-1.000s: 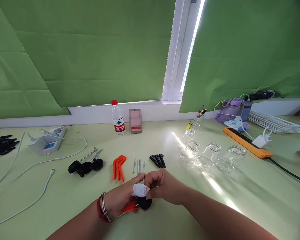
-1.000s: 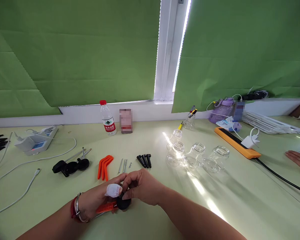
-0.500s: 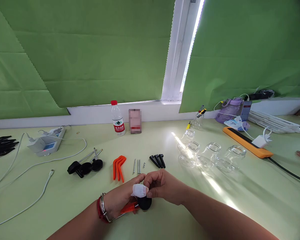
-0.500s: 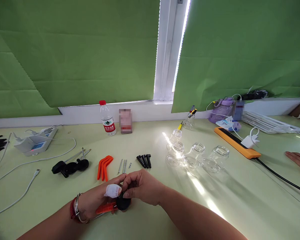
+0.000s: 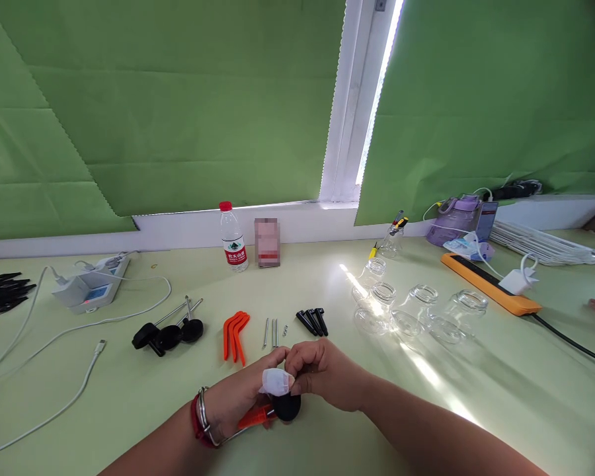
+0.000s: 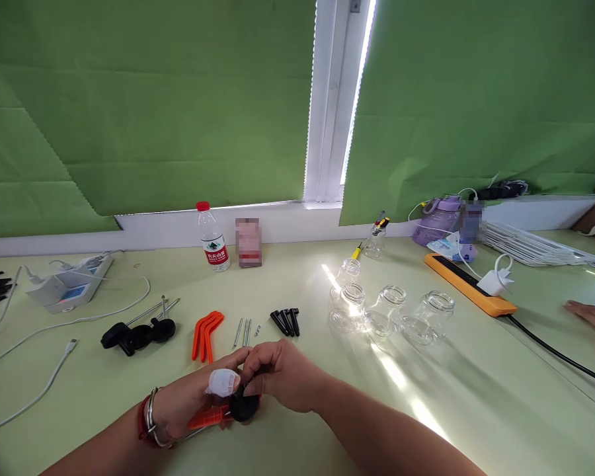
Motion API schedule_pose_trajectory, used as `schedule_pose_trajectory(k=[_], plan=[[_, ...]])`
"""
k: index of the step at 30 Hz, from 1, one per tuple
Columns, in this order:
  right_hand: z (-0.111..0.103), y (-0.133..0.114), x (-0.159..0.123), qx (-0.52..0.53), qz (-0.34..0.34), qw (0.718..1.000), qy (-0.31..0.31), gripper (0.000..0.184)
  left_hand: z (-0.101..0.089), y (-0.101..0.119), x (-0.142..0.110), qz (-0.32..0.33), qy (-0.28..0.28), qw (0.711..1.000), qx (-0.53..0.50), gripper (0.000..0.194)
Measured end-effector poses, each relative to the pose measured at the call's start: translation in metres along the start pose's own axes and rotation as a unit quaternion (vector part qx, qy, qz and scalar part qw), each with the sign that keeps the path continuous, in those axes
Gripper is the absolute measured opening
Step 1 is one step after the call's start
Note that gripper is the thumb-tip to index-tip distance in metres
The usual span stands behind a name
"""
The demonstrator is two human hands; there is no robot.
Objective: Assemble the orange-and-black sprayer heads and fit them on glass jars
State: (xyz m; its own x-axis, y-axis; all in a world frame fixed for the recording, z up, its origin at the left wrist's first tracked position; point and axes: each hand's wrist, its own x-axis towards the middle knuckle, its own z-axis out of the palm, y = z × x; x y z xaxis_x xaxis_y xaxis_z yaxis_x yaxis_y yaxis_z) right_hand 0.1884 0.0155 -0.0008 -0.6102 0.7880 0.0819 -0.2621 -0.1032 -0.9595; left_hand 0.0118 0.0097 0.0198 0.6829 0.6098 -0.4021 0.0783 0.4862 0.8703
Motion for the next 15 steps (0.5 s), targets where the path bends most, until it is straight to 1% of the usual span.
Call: schedule_pose_trajectory(k=[4, 15], plan=[[0.0012, 0.0008, 0.0003, -0.004, 0.006, 1.000, 0.022, 0.013, -0.0002, 0.0000, 0.0002, 0.003, 0.001, 1.000, 0.008, 0.042], [-0.0001, 0.0025, 0.0006, -0.011, -0.020, 1.000, 0.021, 0.006, -0.0027, -0.0020, 0.0010, 0.005, -0.010, 1.000, 0.018, 0.041]])
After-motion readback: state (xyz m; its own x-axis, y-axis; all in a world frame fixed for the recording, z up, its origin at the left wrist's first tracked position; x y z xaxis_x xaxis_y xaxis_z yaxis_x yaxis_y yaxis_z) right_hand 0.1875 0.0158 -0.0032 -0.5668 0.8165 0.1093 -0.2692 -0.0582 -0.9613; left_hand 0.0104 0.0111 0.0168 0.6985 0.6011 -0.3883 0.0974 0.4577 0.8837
